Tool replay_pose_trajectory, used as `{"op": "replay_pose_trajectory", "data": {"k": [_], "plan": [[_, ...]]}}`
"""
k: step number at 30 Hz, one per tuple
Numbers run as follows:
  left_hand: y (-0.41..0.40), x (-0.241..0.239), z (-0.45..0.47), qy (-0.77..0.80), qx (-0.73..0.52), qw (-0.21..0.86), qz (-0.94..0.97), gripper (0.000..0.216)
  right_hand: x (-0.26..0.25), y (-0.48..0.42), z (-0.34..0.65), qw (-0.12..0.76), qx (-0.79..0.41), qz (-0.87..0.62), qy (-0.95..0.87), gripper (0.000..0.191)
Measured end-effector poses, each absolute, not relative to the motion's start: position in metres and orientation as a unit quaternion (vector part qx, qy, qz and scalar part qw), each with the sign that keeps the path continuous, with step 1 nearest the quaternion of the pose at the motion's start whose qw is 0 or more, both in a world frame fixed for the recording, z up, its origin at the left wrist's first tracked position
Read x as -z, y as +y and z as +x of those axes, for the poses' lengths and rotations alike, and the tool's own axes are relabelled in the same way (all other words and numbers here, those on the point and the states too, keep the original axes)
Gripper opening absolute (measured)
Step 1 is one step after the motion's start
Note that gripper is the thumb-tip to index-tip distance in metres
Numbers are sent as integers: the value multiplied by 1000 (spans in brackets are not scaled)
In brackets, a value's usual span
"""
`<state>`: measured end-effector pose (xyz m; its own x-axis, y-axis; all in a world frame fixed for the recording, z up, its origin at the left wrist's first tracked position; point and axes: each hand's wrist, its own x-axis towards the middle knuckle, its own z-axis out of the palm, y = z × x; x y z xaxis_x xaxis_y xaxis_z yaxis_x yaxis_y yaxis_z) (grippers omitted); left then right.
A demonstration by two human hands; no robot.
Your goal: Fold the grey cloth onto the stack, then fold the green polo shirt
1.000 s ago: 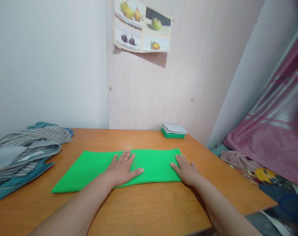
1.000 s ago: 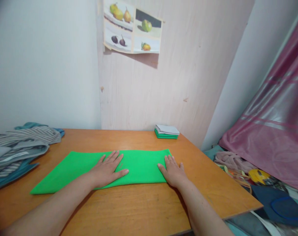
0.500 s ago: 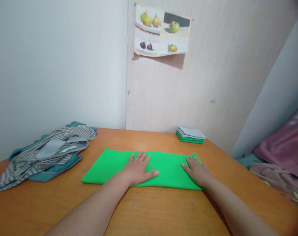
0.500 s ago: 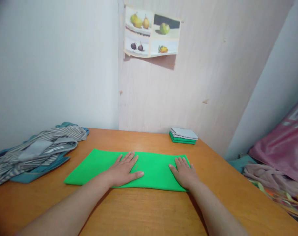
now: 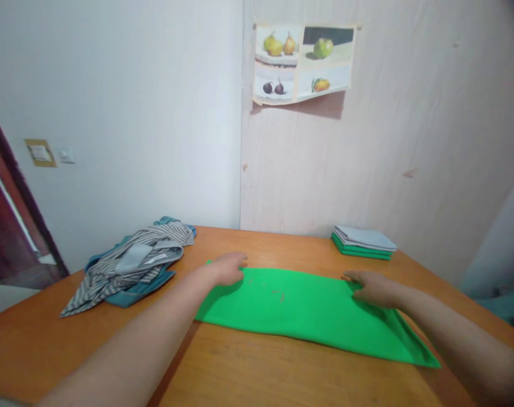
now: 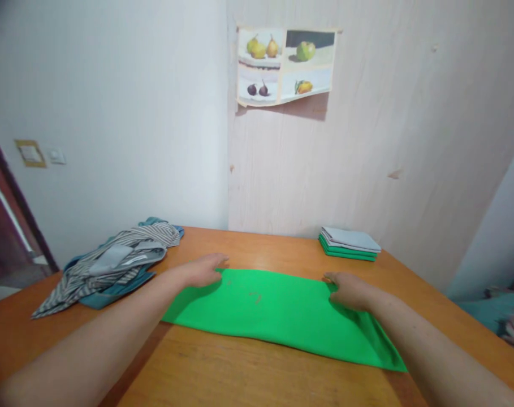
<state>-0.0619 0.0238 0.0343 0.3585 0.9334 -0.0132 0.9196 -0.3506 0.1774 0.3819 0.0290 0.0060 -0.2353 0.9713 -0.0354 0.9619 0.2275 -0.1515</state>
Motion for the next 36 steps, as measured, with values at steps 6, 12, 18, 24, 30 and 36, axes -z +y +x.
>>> {"op": "replay_pose_trajectory", "data": {"k": [6,12,18,24,30,36], "plan": [[37,-37,-87,577,27,98,810,58,-7,38,386,26,-126,-614,-779,50],[52,-42,-92,590,62,104,799,51,-9,40,378,2,-130,-622,-772,31],[56,-44,-92,581,85,109,802,29,-11,39,372,-7,-128,-611,-781,31],[49,-44,-97,580,71,116,803,37,-17,26,367,-7,-78,-623,-778,25],[40,-59,-99,589,43,77,803,19,-27,22,368,2,-8,-614,-789,17],[18,-100,-99,595,-69,-65,798,16,-62,15,377,102,146,-593,-785,14]]}}
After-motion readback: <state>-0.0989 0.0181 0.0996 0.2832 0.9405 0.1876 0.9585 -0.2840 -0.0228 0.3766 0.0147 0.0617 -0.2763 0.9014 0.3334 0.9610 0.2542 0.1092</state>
